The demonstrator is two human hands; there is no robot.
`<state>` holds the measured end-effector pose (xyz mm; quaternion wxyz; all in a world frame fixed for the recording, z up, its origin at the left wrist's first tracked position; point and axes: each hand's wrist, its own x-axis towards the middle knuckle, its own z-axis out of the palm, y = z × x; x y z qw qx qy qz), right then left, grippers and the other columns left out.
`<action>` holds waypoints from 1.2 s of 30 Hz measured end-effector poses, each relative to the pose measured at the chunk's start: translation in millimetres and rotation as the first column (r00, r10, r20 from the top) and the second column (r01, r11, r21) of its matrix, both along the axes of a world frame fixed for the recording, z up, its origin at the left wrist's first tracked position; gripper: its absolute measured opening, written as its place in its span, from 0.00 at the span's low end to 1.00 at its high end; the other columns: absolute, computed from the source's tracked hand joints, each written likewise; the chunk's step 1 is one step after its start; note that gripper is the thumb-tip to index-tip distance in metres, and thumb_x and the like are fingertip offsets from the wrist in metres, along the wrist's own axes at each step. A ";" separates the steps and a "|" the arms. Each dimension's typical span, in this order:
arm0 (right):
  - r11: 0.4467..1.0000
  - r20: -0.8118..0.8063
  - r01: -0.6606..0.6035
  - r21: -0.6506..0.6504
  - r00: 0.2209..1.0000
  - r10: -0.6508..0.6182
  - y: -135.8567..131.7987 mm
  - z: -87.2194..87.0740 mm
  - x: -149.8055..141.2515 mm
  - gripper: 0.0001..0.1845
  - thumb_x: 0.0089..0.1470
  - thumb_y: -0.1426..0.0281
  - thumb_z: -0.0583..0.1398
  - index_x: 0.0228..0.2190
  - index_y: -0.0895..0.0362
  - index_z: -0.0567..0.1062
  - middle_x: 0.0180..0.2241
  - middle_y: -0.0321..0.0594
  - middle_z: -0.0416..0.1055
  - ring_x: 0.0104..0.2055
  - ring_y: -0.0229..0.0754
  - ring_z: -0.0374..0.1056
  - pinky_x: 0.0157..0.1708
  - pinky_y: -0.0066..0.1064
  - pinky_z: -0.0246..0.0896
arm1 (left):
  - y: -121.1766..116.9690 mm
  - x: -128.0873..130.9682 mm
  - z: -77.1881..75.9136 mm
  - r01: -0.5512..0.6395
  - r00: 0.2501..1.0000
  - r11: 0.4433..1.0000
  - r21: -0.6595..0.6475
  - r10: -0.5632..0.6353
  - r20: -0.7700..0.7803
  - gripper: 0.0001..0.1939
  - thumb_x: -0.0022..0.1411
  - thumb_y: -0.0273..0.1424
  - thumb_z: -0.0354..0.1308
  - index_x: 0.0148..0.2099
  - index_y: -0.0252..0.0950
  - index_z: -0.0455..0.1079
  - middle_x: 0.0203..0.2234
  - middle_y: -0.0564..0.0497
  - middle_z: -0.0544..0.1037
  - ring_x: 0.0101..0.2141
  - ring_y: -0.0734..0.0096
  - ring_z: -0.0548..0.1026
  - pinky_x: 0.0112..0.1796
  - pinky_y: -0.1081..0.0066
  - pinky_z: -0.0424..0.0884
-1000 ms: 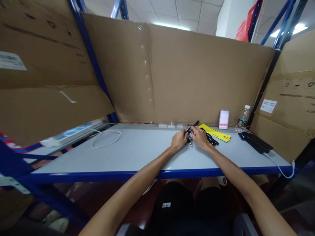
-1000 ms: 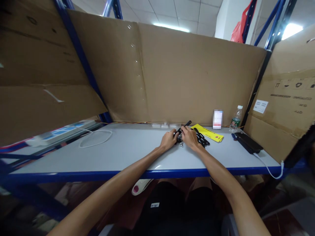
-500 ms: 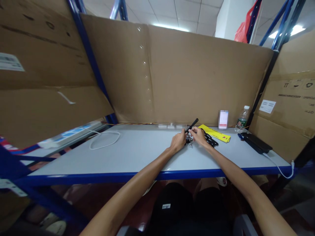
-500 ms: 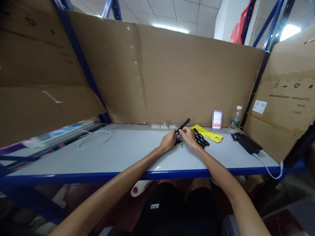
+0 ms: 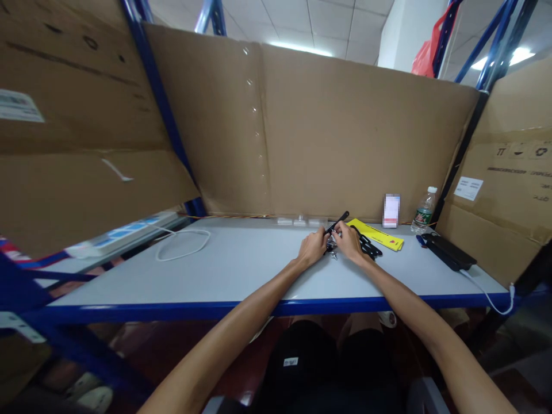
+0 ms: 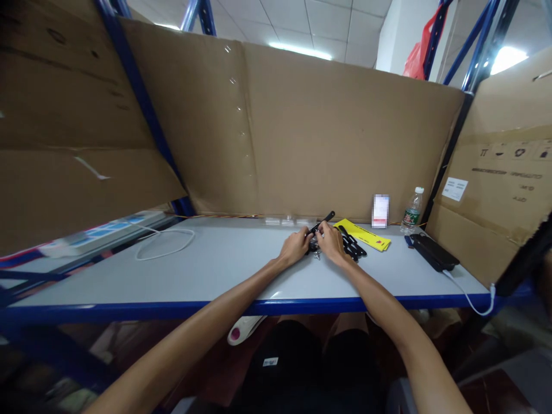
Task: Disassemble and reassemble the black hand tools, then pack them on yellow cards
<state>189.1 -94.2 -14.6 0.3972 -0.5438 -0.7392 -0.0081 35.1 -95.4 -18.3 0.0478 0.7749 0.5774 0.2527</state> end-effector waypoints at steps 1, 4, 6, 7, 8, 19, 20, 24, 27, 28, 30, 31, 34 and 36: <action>1.000 0.006 -0.005 -0.007 1.000 0.005 0.9 0.2 0.8 0.03 0.62 0.71 0.60 0.39 0.53 0.73 0.37 0.39 0.80 0.39 0.41 0.74 0.39 0.28 0.61 | 0.7 -0.1 -0.3 0.007 1.000 1.000 0.005 -0.007 0.005 0.15 0.75 0.39 0.45 0.52 0.39 0.68 0.39 0.41 0.82 0.42 0.54 0.80 0.38 0.66 0.65; 1.000 0.022 0.005 -0.026 1.000 -0.004 2.6 0.1 3.2 0.03 0.61 0.70 0.61 0.39 0.54 0.74 0.36 0.39 0.80 0.39 0.42 0.75 0.37 0.28 0.60 | 3.5 -1.2 -1.3 0.032 0.999 0.999 0.012 -0.032 0.037 0.12 0.72 0.37 0.49 0.50 0.39 0.70 0.39 0.42 0.82 0.44 0.54 0.79 0.39 0.67 0.66; 0.998 0.044 0.034 -0.045 0.999 -0.032 3.2 -0.5 3.8 0.04 0.60 0.70 0.62 0.38 0.54 0.75 0.36 0.39 0.80 0.38 0.42 0.75 0.36 0.28 0.59 | 4.9 -2.6 -1.8 0.046 0.997 0.999 0.006 -0.047 0.059 0.12 0.71 0.36 0.51 0.50 0.39 0.71 0.39 0.43 0.82 0.44 0.55 0.79 0.40 0.67 0.67; 0.997 0.060 0.049 -0.055 0.997 -0.046 3.4 -1.0 3.8 0.04 0.60 0.70 0.62 0.38 0.54 0.75 0.35 0.40 0.80 0.38 0.43 0.75 0.35 0.28 0.59 | 5.2 -3.3 -1.9 0.052 0.997 0.999 0.000 -0.052 0.065 0.11 0.70 0.35 0.52 0.50 0.39 0.71 0.39 0.44 0.82 0.44 0.56 0.79 0.41 0.67 0.67; 0.996 0.078 0.061 -0.063 0.995 -0.056 3.7 -1.6 3.7 0.04 0.59 0.70 0.62 0.39 0.54 0.76 0.35 0.40 0.80 0.37 0.43 0.75 0.35 0.28 0.59 | 5.1 -3.9 -1.9 0.059 0.996 0.998 -0.005 -0.059 0.065 0.11 0.70 0.35 0.52 0.50 0.39 0.72 0.39 0.44 0.82 0.44 0.57 0.79 0.41 0.67 0.67; 0.997 0.065 0.017 -0.074 0.998 -0.012 13.2 -5.2 9.2 0.06 0.52 0.74 0.63 0.34 0.54 0.78 0.32 0.38 0.80 0.35 0.42 0.74 0.34 0.28 0.59 | -0.1 -7.3 4.2 0.029 1.000 1.000 0.000 -0.029 -0.010 0.13 0.68 0.33 0.51 0.52 0.40 0.71 0.38 0.43 0.82 0.42 0.54 0.80 0.39 0.66 0.68; 0.996 0.070 0.005 -0.092 0.998 0.001 14.0 -5.4 10.5 0.06 0.51 0.74 0.63 0.34 0.54 0.79 0.31 0.38 0.80 0.34 0.42 0.74 0.34 0.28 0.59 | 0.4 -8.4 4.4 0.020 1.000 1.000 -0.004 -0.020 -0.015 0.13 0.68 0.33 0.51 0.52 0.40 0.72 0.38 0.43 0.82 0.42 0.54 0.80 0.40 0.66 0.68; 0.984 0.120 -0.047 -0.169 0.990 0.068 15.2 -6.2 16.4 0.09 0.48 0.77 0.62 0.31 0.55 0.80 0.30 0.37 0.80 0.33 0.41 0.73 0.32 0.27 0.58 | 6.2 -13.8 2.8 -0.005 1.000 1.000 0.006 0.005 0.018 0.13 0.66 0.32 0.53 0.51 0.40 0.73 0.39 0.43 0.83 0.43 0.54 0.79 0.40 0.67 0.68; 0.969 0.138 -0.113 -0.221 0.980 0.146 14.4 -5.4 19.9 0.11 0.47 0.79 0.61 0.29 0.55 0.82 0.29 0.37 0.80 0.33 0.41 0.73 0.32 0.26 0.58 | 15.4 -17.8 -0.3 -0.011 0.991 1.000 0.016 0.009 0.131 0.13 0.65 0.32 0.53 0.49 0.39 0.74 0.36 0.45 0.82 0.40 0.58 0.79 0.39 0.68 0.68; 0.963 0.133 -0.126 -0.239 0.978 0.161 14.1 -4.3 20.7 0.11 0.46 0.79 0.61 0.29 0.55 0.82 0.29 0.37 0.80 0.33 0.41 0.73 0.32 0.26 0.59 | 19.1 -18.9 -1.3 -0.012 0.982 1.000 0.015 0.009 0.187 0.12 0.65 0.31 0.54 0.48 0.38 0.74 0.35 0.46 0.82 0.38 0.60 0.79 0.38 0.69 0.67; 0.959 0.110 -0.130 -0.252 0.981 0.161 13.6 -0.8 22.5 0.12 0.47 0.78 0.61 0.31 0.55 0.83 0.28 0.37 0.80 0.32 0.41 0.73 0.32 0.26 0.59 | 26.1 -20.7 -2.6 -0.020 0.953 1.000 0.007 0.016 0.302 0.11 0.64 0.32 0.53 0.45 0.37 0.75 0.31 0.48 0.80 0.33 0.64 0.77 0.35 0.71 0.66; 0.963 0.090 -0.117 -0.241 0.986 0.142 13.5 1.5 23.7 0.12 0.47 0.78 0.61 0.31 0.55 0.83 0.28 0.37 0.80 0.32 0.40 0.73 0.32 0.26 0.59 | 28.9 -21.5 -2.8 -0.027 0.935 1.000 -0.003 0.026 0.354 0.10 0.64 0.32 0.53 0.43 0.36 0.75 0.28 0.49 0.79 0.30 0.65 0.76 0.33 0.72 0.65; 0.988 0.028 -0.014 -0.153 0.999 0.019 13.3 9.1 29.7 0.11 0.51 0.76 0.60 0.33 0.54 0.82 0.29 0.37 0.79 0.31 0.40 0.72 0.32 0.26 0.59 | 33.0 -23.1 -1.7 -0.042 0.870 0.998 -0.050 0.061 0.490 0.13 0.66 0.36 0.51 0.39 0.35 0.74 0.19 0.53 0.71 0.23 0.69 0.70 0.28 0.73 0.62; 0.992 0.024 0.088 -0.091 0.996 -0.086 13.2 12.5 35.6 0.11 0.53 0.74 0.59 0.34 0.53 0.82 0.28 0.37 0.79 0.32 0.41 0.71 0.32 0.27 0.57 | 32.4 -24.1 0.0 -0.040 0.820 0.997 -0.073 0.075 0.567 0.15 0.66 0.39 0.50 0.38 0.35 0.73 0.17 0.55 0.68 0.21 0.70 0.67 0.26 0.73 0.61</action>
